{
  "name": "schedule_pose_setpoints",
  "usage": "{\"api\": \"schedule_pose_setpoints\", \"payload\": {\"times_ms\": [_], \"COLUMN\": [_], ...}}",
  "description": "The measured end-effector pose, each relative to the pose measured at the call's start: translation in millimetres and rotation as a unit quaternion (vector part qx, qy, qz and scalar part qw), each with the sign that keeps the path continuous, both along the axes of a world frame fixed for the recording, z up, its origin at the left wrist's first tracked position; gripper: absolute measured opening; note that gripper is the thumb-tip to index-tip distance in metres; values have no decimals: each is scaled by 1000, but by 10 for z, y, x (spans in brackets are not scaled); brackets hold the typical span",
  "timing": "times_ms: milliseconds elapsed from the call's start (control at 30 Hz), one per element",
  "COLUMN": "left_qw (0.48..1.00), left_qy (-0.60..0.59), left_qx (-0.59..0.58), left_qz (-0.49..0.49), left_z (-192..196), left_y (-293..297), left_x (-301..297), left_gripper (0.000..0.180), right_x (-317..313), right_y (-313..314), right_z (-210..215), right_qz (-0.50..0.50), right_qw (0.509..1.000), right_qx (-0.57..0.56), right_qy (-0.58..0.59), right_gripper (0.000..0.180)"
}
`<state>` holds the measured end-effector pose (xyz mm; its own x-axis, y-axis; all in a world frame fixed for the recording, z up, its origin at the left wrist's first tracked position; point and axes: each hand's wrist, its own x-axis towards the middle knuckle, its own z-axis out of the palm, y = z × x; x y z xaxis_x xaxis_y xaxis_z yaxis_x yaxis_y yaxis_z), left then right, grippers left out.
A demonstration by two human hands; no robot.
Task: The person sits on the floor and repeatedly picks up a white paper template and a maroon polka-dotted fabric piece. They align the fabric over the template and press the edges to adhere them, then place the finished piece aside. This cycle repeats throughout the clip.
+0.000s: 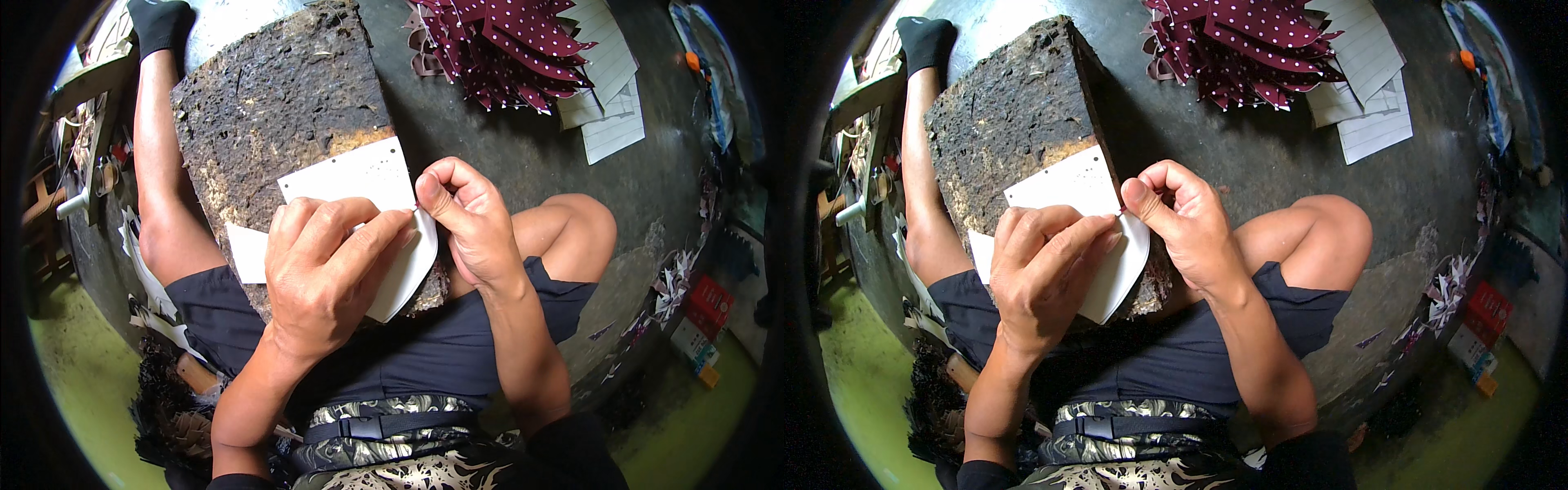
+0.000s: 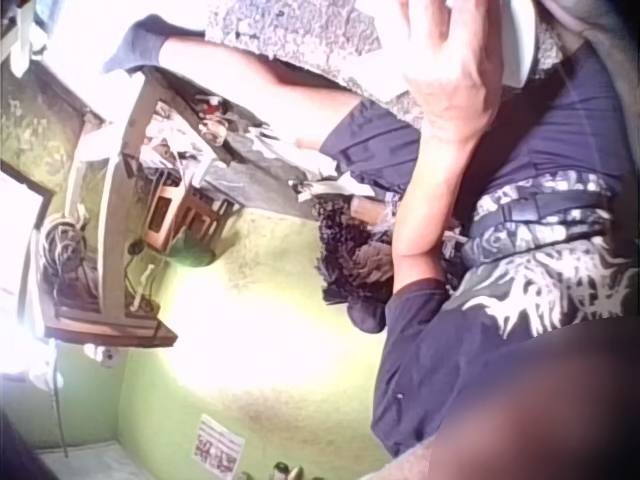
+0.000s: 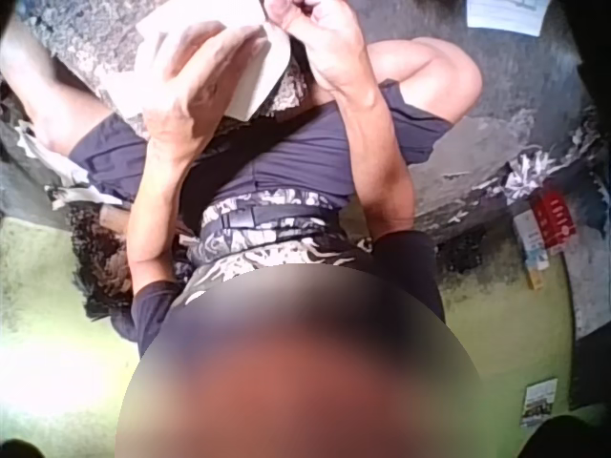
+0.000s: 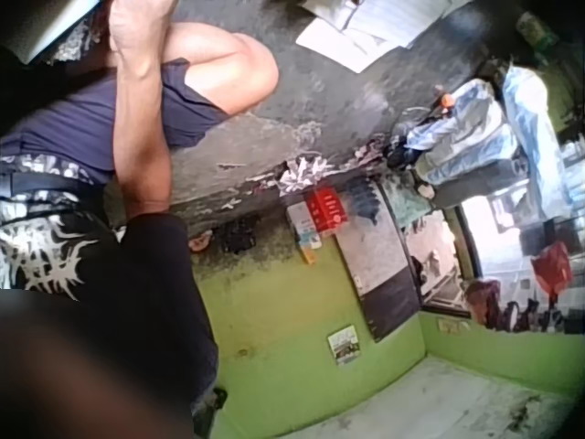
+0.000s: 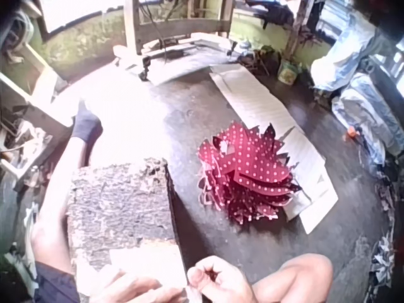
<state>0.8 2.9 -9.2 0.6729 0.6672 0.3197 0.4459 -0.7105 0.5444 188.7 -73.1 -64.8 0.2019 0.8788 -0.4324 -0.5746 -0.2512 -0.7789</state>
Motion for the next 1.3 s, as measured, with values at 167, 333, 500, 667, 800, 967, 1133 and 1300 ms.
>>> {"api": "schedule_pose_setpoints", "payload": {"times_ms": [167, 333, 500, 667, 800, 967, 1133, 1300], "left_qw": [1000, 1000, 1000, 999, 999, 999, 999, 1000], "left_qy": [4, 20, 23, 39, 41, 37, 35, 16], "left_qx": [2, 10, 4, 9, 8, 4, -5, -1], "left_qz": [2, 3, 1, -2, -4, -11, -16, -9], "left_z": [-3, 24, 46, 76, 88, 82, 84, 52], "left_y": [-11, -11, -1, 12, 31, 54, 56, 31], "left_x": [0, -6, -20, -26, -31, -34, -35, -14], "left_gripper": [31, 31, 30, 31, 32, 31, 31, 30], "right_x": [14, 81, 101, 104, 81, 159, 165, 175], "right_y": [-14, -39, -24, 11, 59, 93, 137, 97], "right_z": [-95, -177, -242, -300, -321, -354, -400, -20], "right_qz": [-9, 1, 7, 0, -21, 4, -4, -153], "right_qw": [1000, 1000, 998, 991, 987, 980, 964, 980], "right_qx": [-7, -9, -36, -61, -64, -67, -79, -90], "right_qy": [1, 8, -48, -117, -145, -185, -254, 87], "right_gripper": [23, 21, 24, 30, 35, 29, 27, 54]}}
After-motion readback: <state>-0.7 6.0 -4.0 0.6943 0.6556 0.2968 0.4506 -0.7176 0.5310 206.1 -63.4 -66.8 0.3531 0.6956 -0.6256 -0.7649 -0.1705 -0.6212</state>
